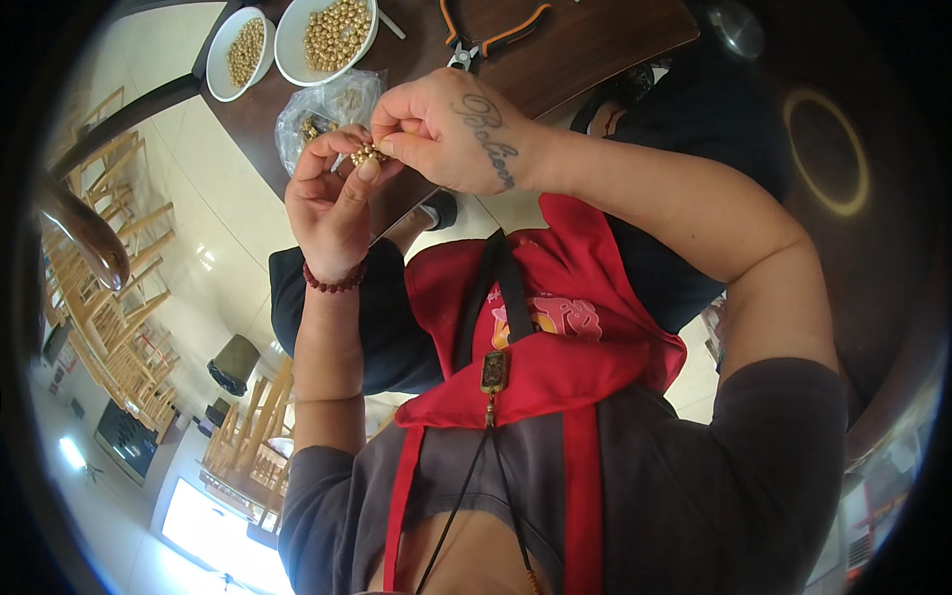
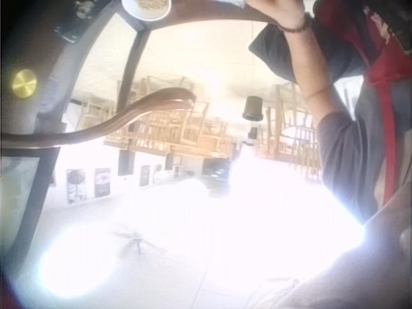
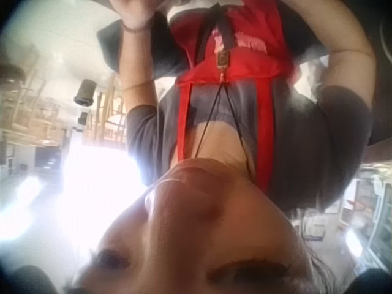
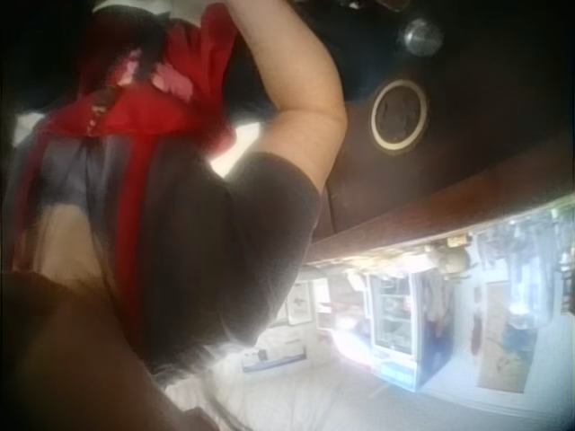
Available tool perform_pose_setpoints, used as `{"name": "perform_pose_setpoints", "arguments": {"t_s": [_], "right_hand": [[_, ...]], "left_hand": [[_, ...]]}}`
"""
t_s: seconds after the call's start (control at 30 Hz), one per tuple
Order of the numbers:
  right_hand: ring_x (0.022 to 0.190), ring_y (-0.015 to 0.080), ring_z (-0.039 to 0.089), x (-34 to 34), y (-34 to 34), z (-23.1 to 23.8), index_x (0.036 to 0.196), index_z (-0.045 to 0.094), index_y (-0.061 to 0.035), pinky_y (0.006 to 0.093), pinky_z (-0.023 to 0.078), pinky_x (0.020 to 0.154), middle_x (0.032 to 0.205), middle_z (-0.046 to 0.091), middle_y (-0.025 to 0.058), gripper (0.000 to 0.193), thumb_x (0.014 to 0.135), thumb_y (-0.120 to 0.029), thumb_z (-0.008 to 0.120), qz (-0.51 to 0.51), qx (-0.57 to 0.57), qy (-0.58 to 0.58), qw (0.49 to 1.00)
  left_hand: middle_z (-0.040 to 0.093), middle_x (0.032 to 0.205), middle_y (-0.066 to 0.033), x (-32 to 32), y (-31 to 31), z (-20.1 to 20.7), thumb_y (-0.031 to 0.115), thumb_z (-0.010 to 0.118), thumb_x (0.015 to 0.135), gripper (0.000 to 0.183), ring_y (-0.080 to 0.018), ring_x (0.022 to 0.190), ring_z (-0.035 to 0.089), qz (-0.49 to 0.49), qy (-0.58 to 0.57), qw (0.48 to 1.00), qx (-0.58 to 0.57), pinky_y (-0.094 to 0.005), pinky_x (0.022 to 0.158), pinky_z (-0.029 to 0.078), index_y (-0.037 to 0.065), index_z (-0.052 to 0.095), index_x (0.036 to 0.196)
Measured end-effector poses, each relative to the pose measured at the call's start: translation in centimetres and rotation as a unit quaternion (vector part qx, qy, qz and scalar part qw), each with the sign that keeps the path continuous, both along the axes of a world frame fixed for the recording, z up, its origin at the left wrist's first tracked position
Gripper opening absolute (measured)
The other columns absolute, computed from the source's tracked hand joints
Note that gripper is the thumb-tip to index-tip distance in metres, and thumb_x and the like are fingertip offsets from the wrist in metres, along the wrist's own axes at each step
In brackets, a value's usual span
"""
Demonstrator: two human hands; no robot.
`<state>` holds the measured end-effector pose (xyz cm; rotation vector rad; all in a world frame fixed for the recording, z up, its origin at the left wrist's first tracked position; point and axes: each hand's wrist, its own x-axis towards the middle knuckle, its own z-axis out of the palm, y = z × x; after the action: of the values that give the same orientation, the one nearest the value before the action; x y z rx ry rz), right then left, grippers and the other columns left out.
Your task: The person strings gold-colored beads together using a thin wire to form a cluster. They pick beads from several small bowls and a larger container on a wooden table, occasionally moving a pair of pliers to manage the structure.
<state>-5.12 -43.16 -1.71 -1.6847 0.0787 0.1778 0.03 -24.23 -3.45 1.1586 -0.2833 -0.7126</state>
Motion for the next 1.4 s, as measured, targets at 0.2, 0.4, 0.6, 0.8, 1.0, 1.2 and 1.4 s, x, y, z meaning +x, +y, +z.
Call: {"name": "perform_pose_setpoints", "arguments": {"t_s": [0.2, 0.4, 0.6, 0.8, 1.0, 1.2, 1.4], "right_hand": [[0.051, 0.0056, 0.042, -0.4, 0.4, -0.5, 0.087, 0.062, -0.003, 0.0235, 0.036, 0.05, 0.055, 0.049, -0.0003, 0.006, 0.086, -0.009, 0.06, -0.011, -0.037, -0.074, 0.996], [0.059, 0.0262, 0.06, -0.4, 0.8, -1.6, 0.089, 0.06, -0.0027, 0.0341, 0.047, 0.056, 0.068, 0.061, 0.0112, 0.007, 0.083, -0.006, 0.062, -0.021, -0.097, -0.157, 0.983], [0.065, 0.03, 0.063, -0.6, 0.6, -2.5, 0.092, 0.06, -0.0028, 0.0357, 0.049, 0.055, 0.075, 0.063, 0.0119, 0.012, 0.08, -0.002, 0.064, -0.003, -0.192, -0.273, 0.943], [0.065, 0.0289, 0.063, 0.1, 0.0, -2.7, 0.091, 0.059, -0.0032, 0.0355, 0.048, 0.053, 0.074, 0.063, 0.011, 0.011, 0.08, -0.002, 0.064, 0.024, -0.216, -0.342, 0.914], [0.054, 0.0187, 0.056, 0.6, -0.4, -2.1, 0.087, 0.061, -0.0038, 0.0289, 0.043, 0.051, 0.064, 0.057, 0.0068, 0.006, 0.082, -0.006, 0.064, 0.007, -0.124, -0.231, 0.965], [0.053, 0.0062, 0.045, 0.9, -1.1, -0.4, 0.082, 0.063, -0.0021, 0.024, 0.037, 0.052, 0.056, 0.05, -0.0012, 0.011, 0.082, -0.013, 0.064, 0.044, -0.059, 0.012, 0.997], [0.054, 0.0101, 0.052, 0.5, -0.1, -1.7, 0.081, 0.065, -0.0009, 0.0261, 0.043, 0.056, 0.058, 0.056, 0.0031, 0.013, 0.08, -0.014, 0.063, -0.04, 0.075, 0.083, 0.993]], "left_hand": [[0.055, 0.11, -0.0105, 0.1, 0.0, 0.1, -0.014, 0.059, 0.085, 0.024, -0.0163, 0.102, 0.058, 0.007, -0.046, 0.999, 0.024, -0.0292, 0.086, 0.052, -0.004, 0.053, 0.106], [0.056, 0.109, -0.0071, 0.3, 0.2, -0.5, -0.015, 0.061, 0.084, 0.026, -0.0124, 0.099, 0.059, 0.013, -0.134, 0.988, 0.074, -0.024, 0.083, 0.05, -0.004, 0.054, 0.106], [0.057, 0.108, -0.0066, 0.3, 0.1, -0.6, -0.013, 0.063, 0.083, 0.026, -0.0119, 0.097, 0.059, 0.002, -0.139, 0.987, 0.085, -0.0239, 0.083, 0.051, -0.004, 0.055, 0.106], [0.061, 0.103, -0.0072, 0.3, -0.2, 0.2, -0.013, 0.065, 0.081, 0.026, -0.0121, 0.093, 0.062, -0.036, -0.09, 0.987, 0.131, -0.0254, 0.084, 0.053, -0.006, 0.057, 0.105], [0.062, 0.106, -0.0109, 0.4, 0.1, 0.2, -0.015, 0.066, 0.079, 0.025, -0.0131, 0.093, 0.063, -0.034, -0.062, 0.991, 0.118, -0.0254, 0.084, 0.053, -0.007, 0.06, 0.102], [0.062, 0.107, -0.0132, 0.3, 0.1, -0.1, -0.017, 0.065, 0.079, 0.025, -0.0155, 0.097, 0.062, -0.01, -0.123, 0.99, 0.07, -0.0277, 0.085, 0.053, -0.008, 0.06, 0.101], [0.06, 0.108, -0.0141, 0.5, 0.0, -0.3, -0.017, 0.061, 0.081, 0.024, -0.0183, 0.099, 0.061, 0.016, -0.102, 0.994, 0.037, -0.0307, 0.088, 0.053, -0.006, 0.057, 0.103]]}}
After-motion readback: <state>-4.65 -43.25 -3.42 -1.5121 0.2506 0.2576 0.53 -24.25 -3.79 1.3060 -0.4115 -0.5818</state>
